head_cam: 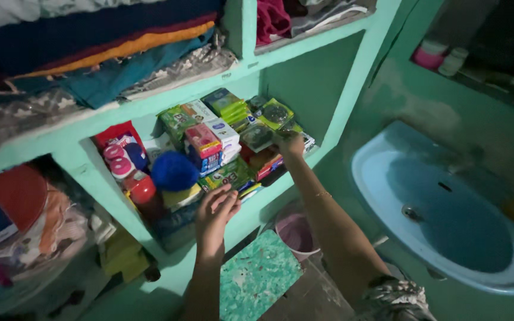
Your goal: The person picks up small packaged items and a dark rectangular object from a bed, walks to a shelf, and places them among other supplies. The person repeats this process for several items, moving them from the bed to the shelf.
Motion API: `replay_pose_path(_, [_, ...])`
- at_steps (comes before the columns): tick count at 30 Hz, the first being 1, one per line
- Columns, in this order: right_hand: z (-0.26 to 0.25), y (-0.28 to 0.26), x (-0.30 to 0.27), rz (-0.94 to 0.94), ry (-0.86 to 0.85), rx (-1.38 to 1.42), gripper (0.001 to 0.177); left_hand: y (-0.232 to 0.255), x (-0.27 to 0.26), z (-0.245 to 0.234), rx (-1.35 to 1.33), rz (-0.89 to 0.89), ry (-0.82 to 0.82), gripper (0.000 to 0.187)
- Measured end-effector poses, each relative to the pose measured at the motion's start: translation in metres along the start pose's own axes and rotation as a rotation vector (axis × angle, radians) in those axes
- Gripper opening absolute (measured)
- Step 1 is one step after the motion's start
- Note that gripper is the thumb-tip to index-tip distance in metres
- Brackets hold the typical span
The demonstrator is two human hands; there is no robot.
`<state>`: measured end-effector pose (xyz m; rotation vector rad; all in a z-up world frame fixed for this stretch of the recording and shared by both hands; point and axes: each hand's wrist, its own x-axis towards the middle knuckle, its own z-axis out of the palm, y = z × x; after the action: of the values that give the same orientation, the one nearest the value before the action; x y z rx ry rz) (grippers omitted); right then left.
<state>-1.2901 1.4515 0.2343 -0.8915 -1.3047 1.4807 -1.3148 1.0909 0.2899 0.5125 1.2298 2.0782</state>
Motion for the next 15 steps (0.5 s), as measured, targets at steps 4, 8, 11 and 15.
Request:
replay_pose_path(4, [0.009, 0.03, 0.027, -0.032, 0.015, -0.045, 0.029, -0.011, 0.013, -0.001, -0.026, 0.004, -0.015, 0.038])
replay_pose_path(8, [0.017, 0.038, 0.028, -0.129, 0.113, -0.426, 0.036, -0.018, 0.034, -0.004, 0.009, 0.099, -0.076, 0.034])
replay_pose_path(11, [0.027, 0.027, 0.015, -0.211, 0.239, -0.651, 0.05, -0.014, 0.055, 0.004, 0.315, 0.364, -0.027, 0.03])
replay_pose_path(15, [0.033, 0.021, 0.009, -0.258, 0.266, -0.7, 0.045, 0.009, 0.076, 0.024, 0.925, 0.509, 0.028, 0.033])
